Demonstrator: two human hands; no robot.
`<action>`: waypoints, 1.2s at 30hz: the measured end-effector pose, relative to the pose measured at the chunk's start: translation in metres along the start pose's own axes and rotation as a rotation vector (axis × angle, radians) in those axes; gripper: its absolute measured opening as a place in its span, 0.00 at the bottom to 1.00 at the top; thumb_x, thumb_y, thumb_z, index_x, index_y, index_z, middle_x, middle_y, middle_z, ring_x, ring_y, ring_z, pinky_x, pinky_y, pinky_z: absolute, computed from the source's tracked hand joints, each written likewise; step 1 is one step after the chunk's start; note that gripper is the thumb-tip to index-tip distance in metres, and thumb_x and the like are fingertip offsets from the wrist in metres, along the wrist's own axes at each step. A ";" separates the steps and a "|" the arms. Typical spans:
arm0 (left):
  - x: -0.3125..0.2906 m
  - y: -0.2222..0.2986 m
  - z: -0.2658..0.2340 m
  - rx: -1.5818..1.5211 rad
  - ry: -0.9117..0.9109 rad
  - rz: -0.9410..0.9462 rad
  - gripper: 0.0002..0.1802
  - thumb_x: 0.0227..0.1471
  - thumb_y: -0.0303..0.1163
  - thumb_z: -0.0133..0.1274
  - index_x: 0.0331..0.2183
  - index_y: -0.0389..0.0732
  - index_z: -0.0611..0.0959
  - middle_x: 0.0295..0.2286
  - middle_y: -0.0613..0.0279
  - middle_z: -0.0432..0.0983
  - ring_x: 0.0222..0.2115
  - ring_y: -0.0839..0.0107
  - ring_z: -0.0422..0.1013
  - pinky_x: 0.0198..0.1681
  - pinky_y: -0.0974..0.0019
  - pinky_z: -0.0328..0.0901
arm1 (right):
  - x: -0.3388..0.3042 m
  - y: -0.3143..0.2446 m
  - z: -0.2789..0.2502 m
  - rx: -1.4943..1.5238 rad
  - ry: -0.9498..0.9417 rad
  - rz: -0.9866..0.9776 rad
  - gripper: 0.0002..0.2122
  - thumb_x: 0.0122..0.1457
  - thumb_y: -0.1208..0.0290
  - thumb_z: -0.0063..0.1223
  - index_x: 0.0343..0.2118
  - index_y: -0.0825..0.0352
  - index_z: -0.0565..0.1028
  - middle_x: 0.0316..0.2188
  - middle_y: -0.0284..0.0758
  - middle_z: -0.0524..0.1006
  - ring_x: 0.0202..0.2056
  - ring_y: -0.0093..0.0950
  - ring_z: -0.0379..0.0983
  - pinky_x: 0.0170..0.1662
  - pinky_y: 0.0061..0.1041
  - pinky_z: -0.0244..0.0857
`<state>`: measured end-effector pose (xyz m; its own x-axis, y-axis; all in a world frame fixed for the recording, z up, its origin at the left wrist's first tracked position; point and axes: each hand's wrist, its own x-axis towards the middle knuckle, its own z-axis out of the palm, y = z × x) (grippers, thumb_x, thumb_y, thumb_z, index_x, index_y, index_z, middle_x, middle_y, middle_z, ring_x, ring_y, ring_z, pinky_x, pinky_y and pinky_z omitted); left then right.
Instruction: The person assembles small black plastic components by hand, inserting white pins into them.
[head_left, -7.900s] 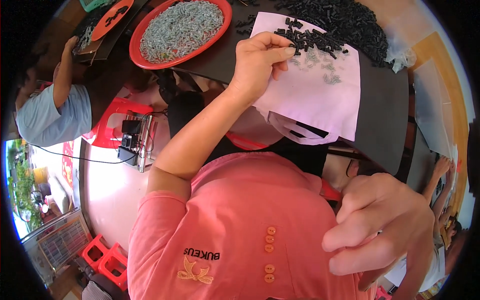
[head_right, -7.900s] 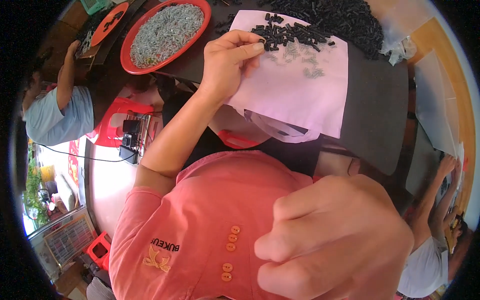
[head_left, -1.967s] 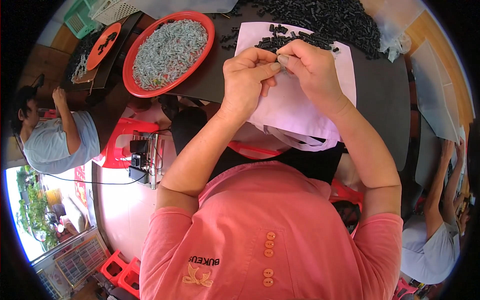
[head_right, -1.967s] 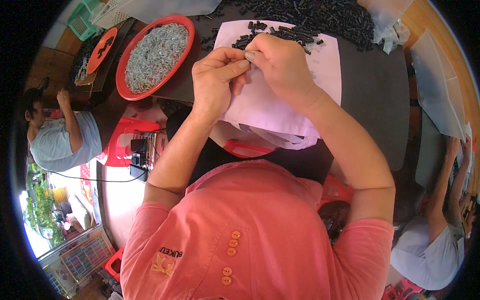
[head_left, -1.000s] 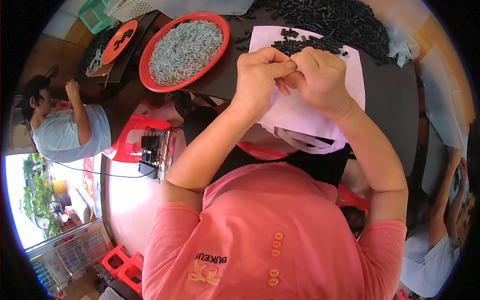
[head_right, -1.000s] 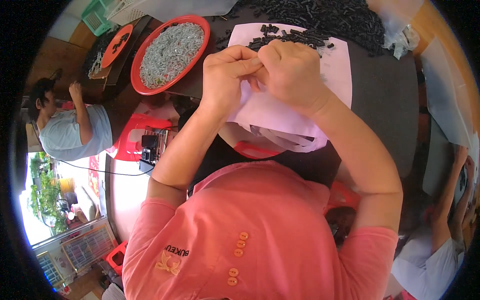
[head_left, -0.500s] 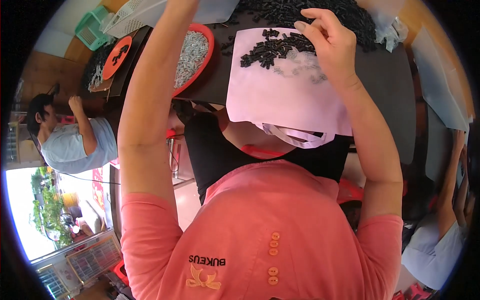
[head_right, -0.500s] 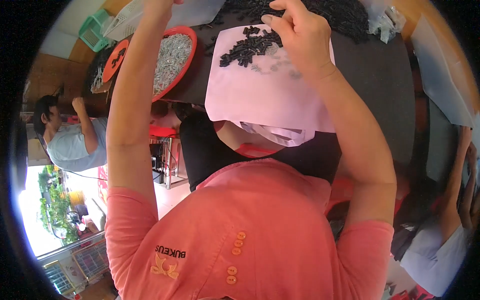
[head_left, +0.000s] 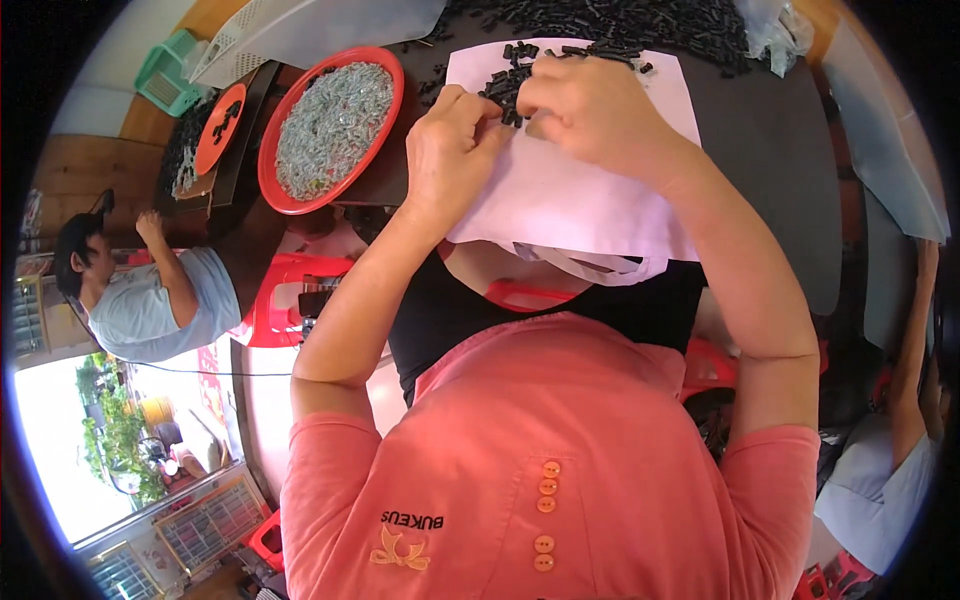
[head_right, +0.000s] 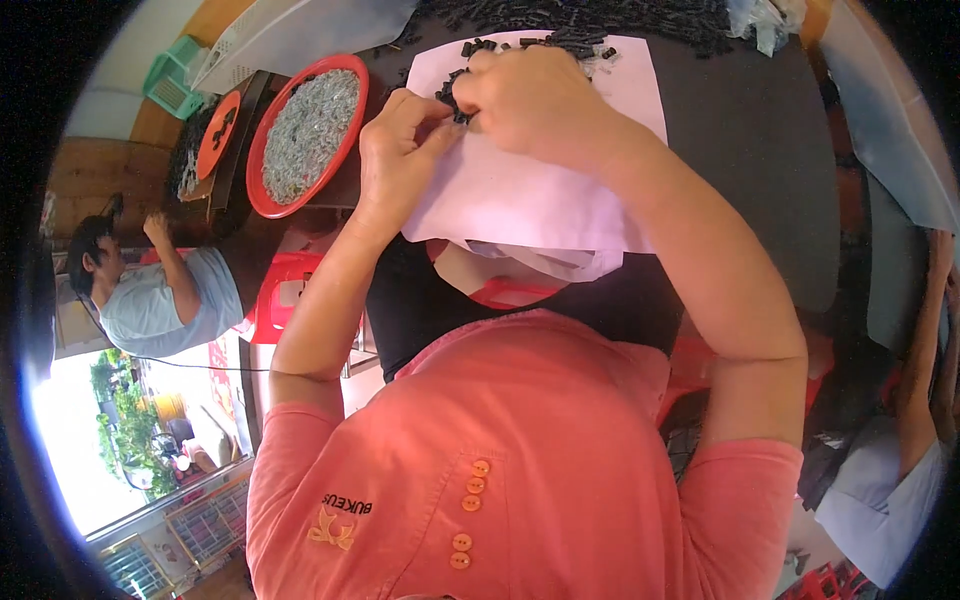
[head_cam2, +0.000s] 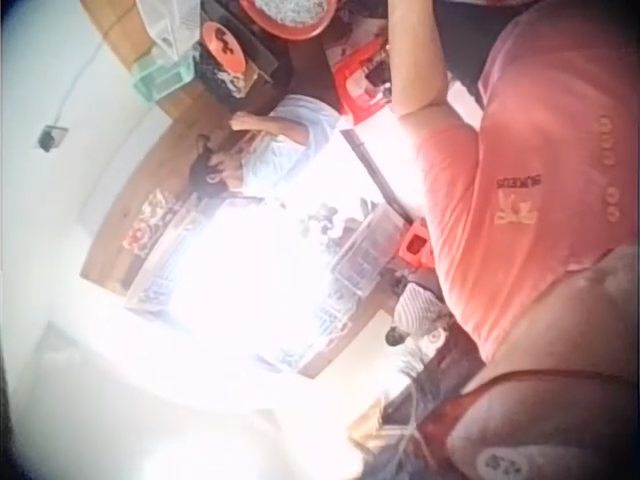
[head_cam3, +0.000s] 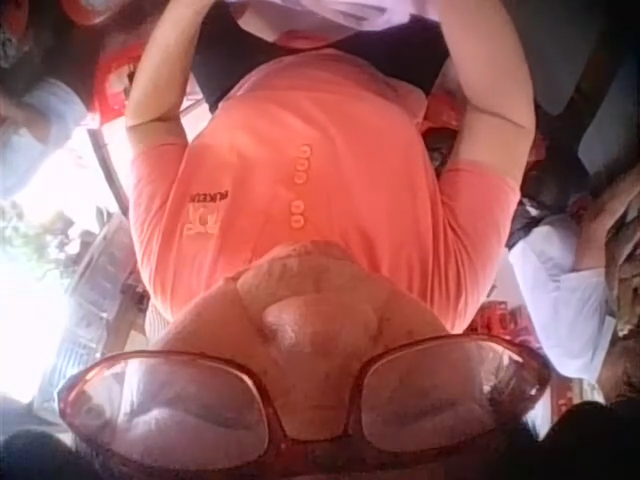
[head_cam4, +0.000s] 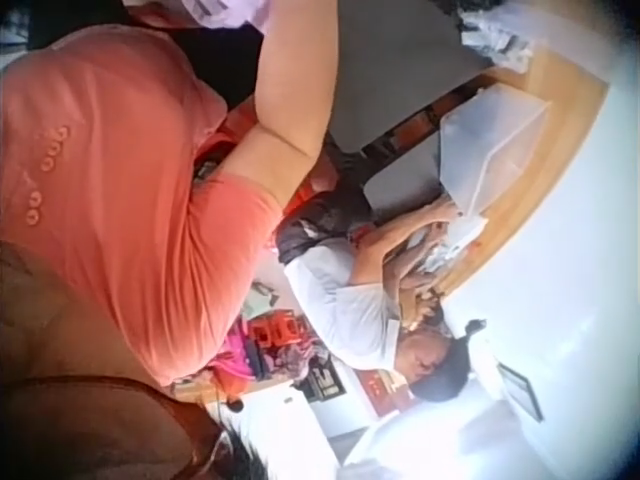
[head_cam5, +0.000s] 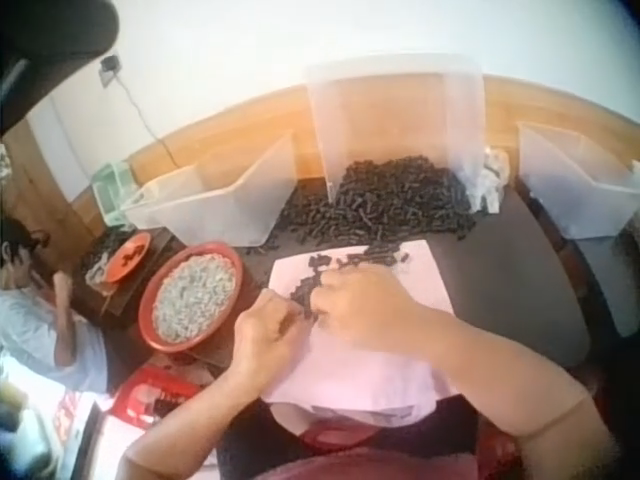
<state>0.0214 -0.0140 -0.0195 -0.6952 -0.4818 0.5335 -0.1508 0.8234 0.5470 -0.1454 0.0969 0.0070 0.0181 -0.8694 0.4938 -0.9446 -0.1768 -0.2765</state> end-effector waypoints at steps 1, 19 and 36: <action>0.001 -0.001 0.001 0.034 -0.023 -0.010 0.07 0.41 0.28 0.61 0.27 0.38 0.81 0.27 0.56 0.73 0.25 0.57 0.73 0.28 0.57 0.66 | -0.002 -0.001 0.010 -0.064 0.005 -0.066 0.04 0.47 0.72 0.55 0.26 0.62 0.77 0.28 0.33 0.76 0.33 0.34 0.74 0.36 0.34 0.66; 0.004 0.004 0.010 0.229 -0.033 0.122 0.06 0.45 0.29 0.59 0.28 0.38 0.80 0.28 0.58 0.73 0.27 0.57 0.73 0.29 0.58 0.67 | 0.000 0.016 -0.008 0.319 0.000 0.247 0.03 0.49 0.74 0.51 0.25 0.67 0.74 0.21 0.37 0.75 0.24 0.35 0.72 0.31 0.34 0.64; 0.012 0.038 0.000 -0.643 -0.083 -0.463 0.08 0.50 0.27 0.60 0.33 0.33 0.83 0.24 0.64 0.76 0.22 0.81 0.68 0.20 0.75 0.60 | 0.009 0.013 -0.015 1.078 -0.127 0.433 0.03 0.55 0.76 0.51 0.29 0.68 0.75 0.24 0.28 0.74 0.27 0.16 0.68 0.31 0.16 0.61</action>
<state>0.0075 0.0114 0.0076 -0.7147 -0.6881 0.1251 -0.0196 0.1986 0.9799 -0.1626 0.0937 0.0199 -0.1468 -0.9821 0.1176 -0.1133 -0.1014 -0.9884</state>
